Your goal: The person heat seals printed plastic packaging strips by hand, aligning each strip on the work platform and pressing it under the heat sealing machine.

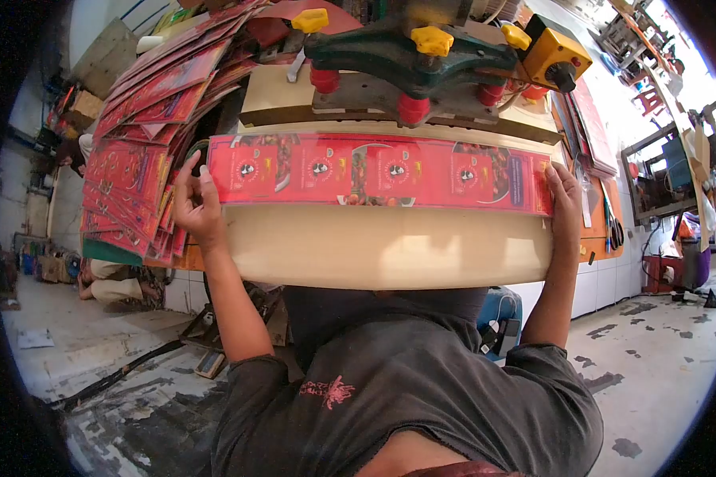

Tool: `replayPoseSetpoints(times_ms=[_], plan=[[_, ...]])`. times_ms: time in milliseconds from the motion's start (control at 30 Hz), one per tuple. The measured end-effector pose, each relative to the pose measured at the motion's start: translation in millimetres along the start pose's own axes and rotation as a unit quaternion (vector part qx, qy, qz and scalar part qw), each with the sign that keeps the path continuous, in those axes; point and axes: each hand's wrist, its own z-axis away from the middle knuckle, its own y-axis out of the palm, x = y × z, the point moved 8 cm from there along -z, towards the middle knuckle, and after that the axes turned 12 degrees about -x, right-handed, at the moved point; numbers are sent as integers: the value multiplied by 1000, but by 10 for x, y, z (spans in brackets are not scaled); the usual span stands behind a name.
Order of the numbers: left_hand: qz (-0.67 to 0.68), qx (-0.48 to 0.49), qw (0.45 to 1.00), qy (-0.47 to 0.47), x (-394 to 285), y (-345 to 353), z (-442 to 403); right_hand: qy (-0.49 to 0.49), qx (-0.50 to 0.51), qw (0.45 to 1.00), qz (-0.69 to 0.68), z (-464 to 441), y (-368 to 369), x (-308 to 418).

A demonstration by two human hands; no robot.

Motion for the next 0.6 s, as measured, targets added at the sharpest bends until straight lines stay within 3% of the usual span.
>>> replayPoseSetpoints(times_ms=[33, 133, 333, 600], plan=[[9, -6, 1000, 1, 12, -7, 3, 20, 45, 998, 24, -2, 6, -64], [10, -30, 999, -6, 22, -46, -19, 0, 53, 999, -5, -6, -42, -80], [2, -25, 1000, 17, -99, -22, -56, -29, 13, 997, -65, 58, 43, 63], [29, -20, 998, -56, 113, -7, -70, -62, 8, 996, -69, -23, -149, -28]])
